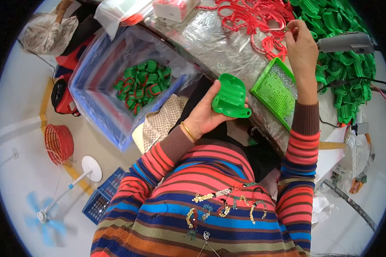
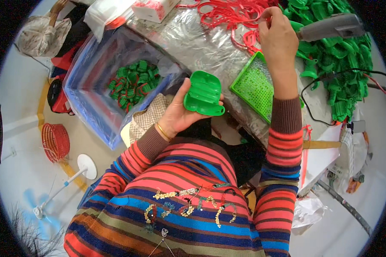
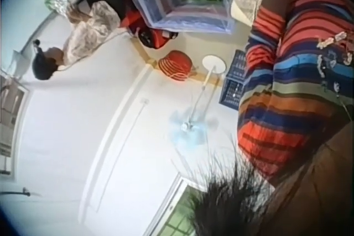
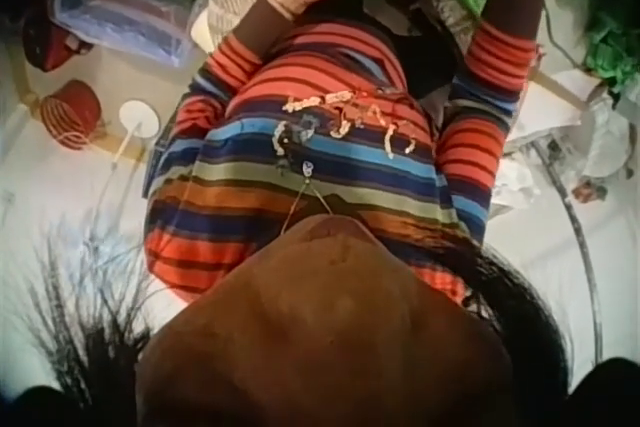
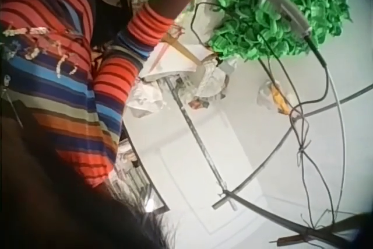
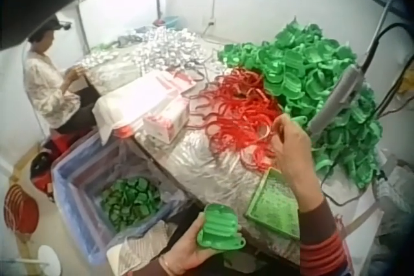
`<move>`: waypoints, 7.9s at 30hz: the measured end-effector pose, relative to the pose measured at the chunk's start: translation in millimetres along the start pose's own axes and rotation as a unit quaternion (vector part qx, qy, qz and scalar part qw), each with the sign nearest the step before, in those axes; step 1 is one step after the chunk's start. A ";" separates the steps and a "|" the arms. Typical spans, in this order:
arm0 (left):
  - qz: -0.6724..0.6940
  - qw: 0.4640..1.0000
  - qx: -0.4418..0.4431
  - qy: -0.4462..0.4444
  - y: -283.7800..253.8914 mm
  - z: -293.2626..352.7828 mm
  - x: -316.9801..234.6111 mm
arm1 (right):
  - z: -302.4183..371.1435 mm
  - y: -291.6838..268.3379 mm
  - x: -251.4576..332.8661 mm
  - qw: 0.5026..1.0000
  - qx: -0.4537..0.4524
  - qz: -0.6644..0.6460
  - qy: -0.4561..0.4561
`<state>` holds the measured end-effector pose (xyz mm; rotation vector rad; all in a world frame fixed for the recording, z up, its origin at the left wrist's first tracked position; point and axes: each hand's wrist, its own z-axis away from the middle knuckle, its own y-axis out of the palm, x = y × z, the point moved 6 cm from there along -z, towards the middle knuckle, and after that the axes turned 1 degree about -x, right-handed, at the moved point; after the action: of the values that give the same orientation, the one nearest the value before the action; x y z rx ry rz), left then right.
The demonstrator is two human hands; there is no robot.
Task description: Assemble green toy components and red ribbons using a handheld assembly tool.
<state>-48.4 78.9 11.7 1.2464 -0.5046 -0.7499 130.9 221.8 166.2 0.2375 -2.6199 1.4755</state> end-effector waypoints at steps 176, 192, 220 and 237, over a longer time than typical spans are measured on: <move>-0.080 0.979 0.095 -0.160 30.0 -44.8 102.2 | 120.3 -10.9 -88.1 0.788 -0.195 -0.532 0.239; -0.079 0.982 0.094 -0.145 24.5 -53.0 97.2 | 118.8 -6.6 -89.8 0.792 -0.190 -0.527 0.245; -0.060 0.983 0.093 -0.148 29.6 -49.9 96.6 | 112.1 -63.0 -28.8 0.758 -0.147 -0.600 0.209; -0.102 0.979 0.085 -0.157 31.8 -50.5 88.4 | 101.6 -96.4 -13.3 0.764 -0.131 -0.616 0.140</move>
<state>53.7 50.5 24.4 1.3591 -0.7165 -1.1050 159.7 86.5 192.0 1.2631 -1.6330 0.5645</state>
